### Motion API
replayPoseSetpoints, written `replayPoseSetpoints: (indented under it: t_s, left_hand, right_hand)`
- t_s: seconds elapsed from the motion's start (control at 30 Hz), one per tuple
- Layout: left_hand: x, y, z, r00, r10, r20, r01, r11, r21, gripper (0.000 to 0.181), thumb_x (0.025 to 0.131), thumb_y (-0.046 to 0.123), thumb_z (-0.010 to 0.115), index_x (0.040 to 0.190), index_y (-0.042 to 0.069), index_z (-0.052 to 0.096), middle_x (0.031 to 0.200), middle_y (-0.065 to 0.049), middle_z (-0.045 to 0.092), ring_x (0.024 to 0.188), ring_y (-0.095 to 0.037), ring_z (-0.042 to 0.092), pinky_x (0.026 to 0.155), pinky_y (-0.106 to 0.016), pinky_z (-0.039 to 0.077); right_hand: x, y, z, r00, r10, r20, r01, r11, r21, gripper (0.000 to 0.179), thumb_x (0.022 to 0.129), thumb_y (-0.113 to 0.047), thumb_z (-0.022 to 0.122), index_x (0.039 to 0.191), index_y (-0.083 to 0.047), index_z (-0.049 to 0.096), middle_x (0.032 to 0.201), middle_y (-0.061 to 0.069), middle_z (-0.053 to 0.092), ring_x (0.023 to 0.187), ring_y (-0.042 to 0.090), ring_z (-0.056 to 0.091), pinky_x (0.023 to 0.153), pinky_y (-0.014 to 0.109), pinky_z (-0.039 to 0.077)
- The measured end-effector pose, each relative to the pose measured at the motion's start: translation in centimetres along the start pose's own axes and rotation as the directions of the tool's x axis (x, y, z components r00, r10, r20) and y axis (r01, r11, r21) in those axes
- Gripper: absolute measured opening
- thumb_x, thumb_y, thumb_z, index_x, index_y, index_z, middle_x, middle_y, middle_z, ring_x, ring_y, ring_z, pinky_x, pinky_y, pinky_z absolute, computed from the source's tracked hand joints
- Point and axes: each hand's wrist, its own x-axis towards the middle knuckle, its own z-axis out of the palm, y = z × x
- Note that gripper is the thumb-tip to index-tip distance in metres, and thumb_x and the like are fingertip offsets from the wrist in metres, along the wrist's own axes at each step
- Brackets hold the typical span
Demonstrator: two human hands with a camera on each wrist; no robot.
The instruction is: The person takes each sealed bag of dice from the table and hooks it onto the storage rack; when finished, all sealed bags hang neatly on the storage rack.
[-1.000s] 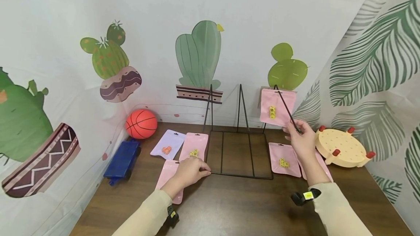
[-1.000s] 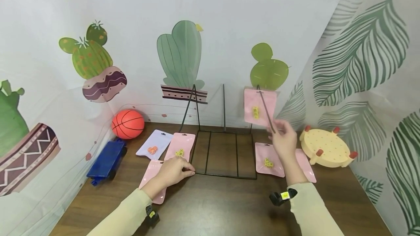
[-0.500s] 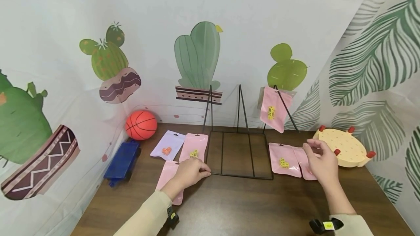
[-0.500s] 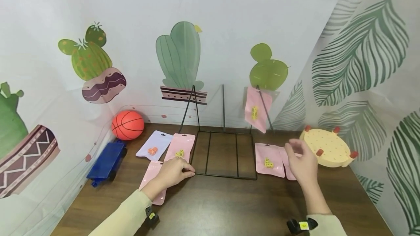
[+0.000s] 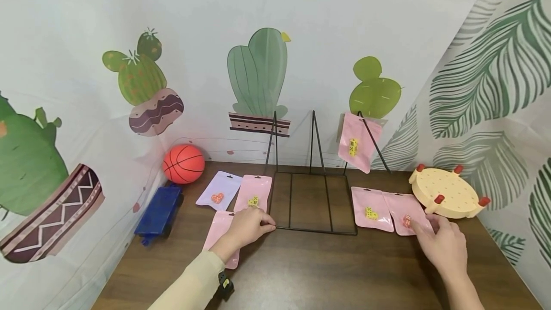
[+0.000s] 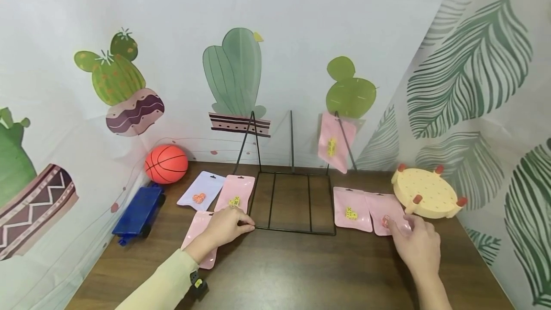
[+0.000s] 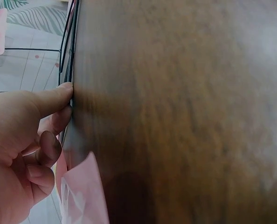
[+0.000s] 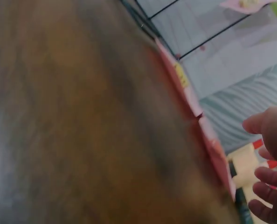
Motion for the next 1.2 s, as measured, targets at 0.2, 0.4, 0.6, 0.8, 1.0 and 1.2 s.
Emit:
replayPoseSetpoints:
  t_s: [0.2,0.4,0.6,0.8,1.0,1.2]
  left_hand:
    - [0.0,0.0,0.0,1.0,-0.006,-0.003,0.006,1.0,0.001,0.007,0.091,0.032,0.082,0.092,0.025,0.085,0.089,0.017,0.075,0.088,-0.007,0.071,0.073,-0.036,0.056]
    - [0.1,0.0,0.1,1.0,0.002,-0.002,-0.002,1.0,-0.006,0.005,0.091,0.03,0.082,0.092,0.026,0.084,0.088,0.016,0.075,0.088,-0.007,0.071,0.073,-0.036,0.056]
    - [0.1,0.0,0.2,1.0,0.008,-0.001,-0.008,1.0,-0.006,0.008,0.091,0.032,0.082,0.092,0.024,0.084,0.088,0.016,0.075,0.088,-0.007,0.071,0.074,-0.036,0.056]
    - [0.0,-0.1,0.2,1.0,0.008,-0.006,-0.008,1.0,-0.008,0.009,0.091,0.032,0.082,0.092,0.024,0.084,0.088,0.016,0.075,0.087,-0.007,0.071,0.074,-0.035,0.056]
    - [0.1,-0.1,0.2,1.0,0.0,-0.006,0.0,1.0,-0.008,0.01,0.091,0.033,0.082,0.091,0.024,0.084,0.088,0.017,0.075,0.087,-0.006,0.071,0.072,-0.035,0.056]
    - [0.1,-0.1,0.2,1.0,-0.003,-0.005,0.003,1.0,-0.012,0.011,0.091,0.034,0.082,0.091,0.023,0.084,0.088,0.017,0.075,0.088,-0.006,0.07,0.072,-0.035,0.056]
  right_hand:
    - [0.3,1.4,0.6,0.995,0.08,0.059,-0.08,0.997,-0.014,0.071,0.095,-0.049,0.071,0.129,0.011,0.055,0.122,0.037,0.055,0.117,0.058,0.044,0.091,0.067,0.035]
    - [0.9,2.0,0.8,0.984,0.123,0.131,-0.126,0.992,0.016,0.077,0.095,-0.052,0.07,0.135,0.01,0.049,0.126,0.037,0.053,0.121,0.056,0.045,0.092,0.066,0.037]
    - [1.2,2.5,0.5,0.975,0.117,0.19,-0.121,0.993,0.009,0.081,0.093,-0.05,0.073,0.137,0.011,0.045,0.128,0.038,0.054,0.116,0.055,0.051,0.088,0.063,0.041]
    - [1.7,2.7,-0.4,0.945,0.139,0.295,-0.151,0.988,0.02,0.088,0.093,-0.053,0.073,0.141,0.011,0.039,0.124,0.039,0.06,0.11,0.052,0.059,0.077,0.048,0.047]
    - [2.0,2.8,-1.2,0.911,0.152,0.383,-0.189,0.98,0.061,0.09,0.092,-0.046,0.077,0.145,0.015,0.035,0.127,0.04,0.06,0.115,0.052,0.059,0.08,0.043,0.049]
    - [2.0,3.0,-1.6,0.879,0.139,0.456,-0.242,0.954,0.176,0.081,0.096,-0.036,0.074,0.145,0.018,0.038,0.102,0.019,0.073,0.086,0.016,0.066,0.07,0.03,0.053]
